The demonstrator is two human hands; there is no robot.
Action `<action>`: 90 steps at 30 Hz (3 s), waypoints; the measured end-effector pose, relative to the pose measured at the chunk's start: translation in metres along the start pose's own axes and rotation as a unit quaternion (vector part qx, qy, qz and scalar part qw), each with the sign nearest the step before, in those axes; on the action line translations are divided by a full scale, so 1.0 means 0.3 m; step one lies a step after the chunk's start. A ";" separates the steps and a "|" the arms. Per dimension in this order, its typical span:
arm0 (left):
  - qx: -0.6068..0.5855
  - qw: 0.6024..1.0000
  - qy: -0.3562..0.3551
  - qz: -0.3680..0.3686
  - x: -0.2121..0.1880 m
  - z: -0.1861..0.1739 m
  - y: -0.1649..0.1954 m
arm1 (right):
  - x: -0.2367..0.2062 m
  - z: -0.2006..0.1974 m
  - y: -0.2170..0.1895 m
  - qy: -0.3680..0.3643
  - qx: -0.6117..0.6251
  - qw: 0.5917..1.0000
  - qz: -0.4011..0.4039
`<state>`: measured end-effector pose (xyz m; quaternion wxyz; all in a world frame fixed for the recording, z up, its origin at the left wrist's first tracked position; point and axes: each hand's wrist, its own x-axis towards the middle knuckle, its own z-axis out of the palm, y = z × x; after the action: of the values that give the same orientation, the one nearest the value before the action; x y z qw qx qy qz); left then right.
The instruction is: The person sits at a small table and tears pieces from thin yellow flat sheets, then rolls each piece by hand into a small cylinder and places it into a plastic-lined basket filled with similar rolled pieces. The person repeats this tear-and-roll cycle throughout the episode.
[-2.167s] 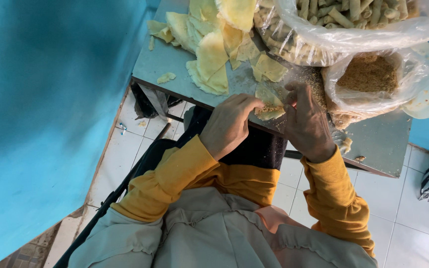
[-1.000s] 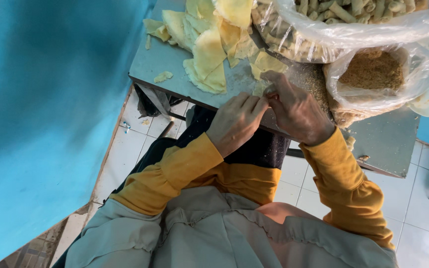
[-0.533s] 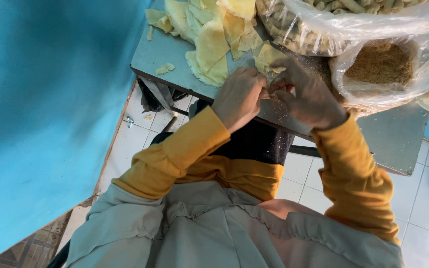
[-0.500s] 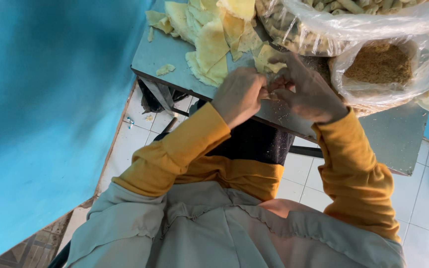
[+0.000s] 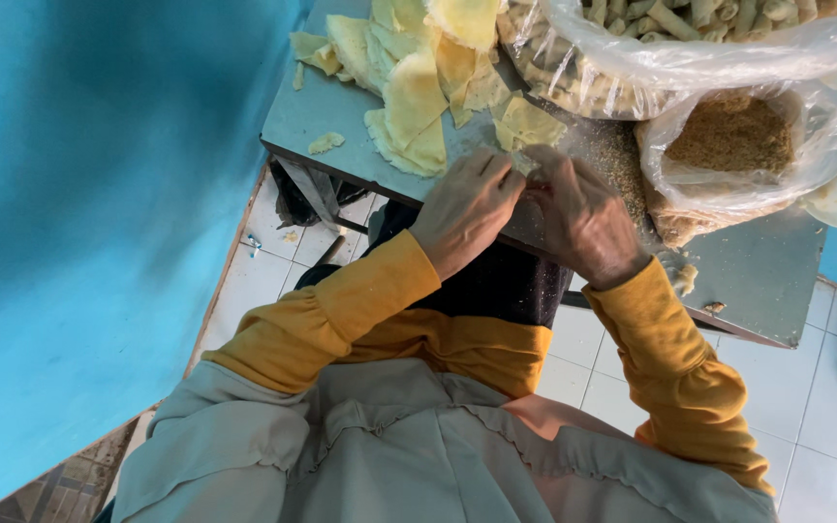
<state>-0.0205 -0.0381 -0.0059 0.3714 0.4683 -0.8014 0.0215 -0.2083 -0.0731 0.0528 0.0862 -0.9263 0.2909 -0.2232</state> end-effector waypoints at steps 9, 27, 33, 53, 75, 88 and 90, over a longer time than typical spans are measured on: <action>-0.057 0.998 0.000 -0.016 0.015 0.007 -0.041 | 0.062 -0.013 0.067 -0.073 0.165 0.980 0.082; -0.019 0.998 -0.052 -0.021 -0.002 -0.057 0.002 | 0.036 -0.051 -0.065 -0.046 0.068 0.996 0.021; -0.035 0.996 -0.078 -0.018 0.000 -0.078 0.015 | 0.012 -0.040 -0.086 -0.051 0.070 0.994 0.064; 0.270 0.938 -0.216 0.025 -0.031 -0.139 0.124 | -0.102 0.067 -0.234 -0.094 -0.211 0.965 0.122; -0.194 0.942 0.172 -0.213 -0.067 -0.168 -0.209 | 0.125 -0.276 0.062 0.172 -0.278 0.943 0.057; -0.281 0.914 0.189 -0.224 -0.056 -0.173 -0.203 | 0.291 0.135 -0.025 0.065 0.382 0.909 0.157; -0.298 0.906 0.178 -0.241 -0.046 -0.164 -0.183 | 0.253 0.067 0.004 0.068 0.480 0.849 0.212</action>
<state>0.0538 -0.0398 0.0041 0.6243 0.5027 -0.5538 -0.2256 -0.1441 -0.1174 0.0624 0.5451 -0.6683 0.3419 -0.3733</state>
